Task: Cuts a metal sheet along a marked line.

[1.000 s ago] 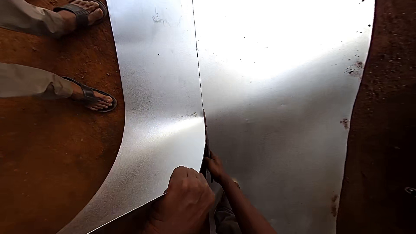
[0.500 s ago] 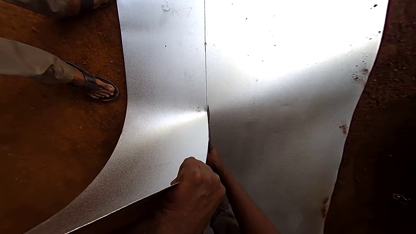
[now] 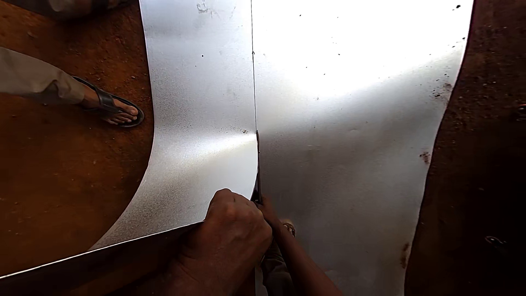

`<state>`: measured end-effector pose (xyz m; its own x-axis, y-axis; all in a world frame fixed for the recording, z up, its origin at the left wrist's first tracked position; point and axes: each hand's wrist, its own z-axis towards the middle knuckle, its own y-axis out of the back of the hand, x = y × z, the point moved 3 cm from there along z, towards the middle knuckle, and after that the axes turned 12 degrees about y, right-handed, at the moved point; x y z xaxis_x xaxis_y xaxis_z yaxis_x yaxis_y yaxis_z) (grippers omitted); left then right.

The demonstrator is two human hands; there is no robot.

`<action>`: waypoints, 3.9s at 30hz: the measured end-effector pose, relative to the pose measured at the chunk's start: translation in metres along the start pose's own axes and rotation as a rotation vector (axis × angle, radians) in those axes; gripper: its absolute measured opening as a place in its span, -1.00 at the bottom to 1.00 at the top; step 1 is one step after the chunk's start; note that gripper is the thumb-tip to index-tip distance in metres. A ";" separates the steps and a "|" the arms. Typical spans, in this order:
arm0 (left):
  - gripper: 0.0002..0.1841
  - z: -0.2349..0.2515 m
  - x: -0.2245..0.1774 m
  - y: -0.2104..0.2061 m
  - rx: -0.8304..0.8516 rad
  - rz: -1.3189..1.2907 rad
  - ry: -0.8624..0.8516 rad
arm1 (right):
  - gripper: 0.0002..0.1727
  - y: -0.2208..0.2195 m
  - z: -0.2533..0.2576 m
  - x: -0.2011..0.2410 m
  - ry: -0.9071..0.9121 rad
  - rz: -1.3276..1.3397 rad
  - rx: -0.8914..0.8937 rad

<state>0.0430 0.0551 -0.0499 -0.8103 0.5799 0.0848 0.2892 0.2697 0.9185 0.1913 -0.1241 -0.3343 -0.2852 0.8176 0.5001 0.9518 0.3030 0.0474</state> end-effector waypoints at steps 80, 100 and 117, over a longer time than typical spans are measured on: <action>-0.74 -0.009 0.028 0.032 0.046 0.038 -0.022 | -0.52 -0.003 0.011 0.060 0.081 -0.298 -0.100; -0.72 -0.002 0.029 0.032 0.060 0.049 -0.029 | -0.22 0.011 0.031 0.078 0.031 0.218 -0.083; -0.80 -0.001 0.039 0.046 0.147 -0.078 -0.040 | -0.64 0.001 0.032 0.087 -0.084 -0.212 -0.173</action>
<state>0.0240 0.0893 -0.0038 -0.8128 0.5825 -0.0027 0.3001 0.4226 0.8552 0.1637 -0.0372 -0.3188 -0.4811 0.7848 0.3906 0.8732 0.3891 0.2936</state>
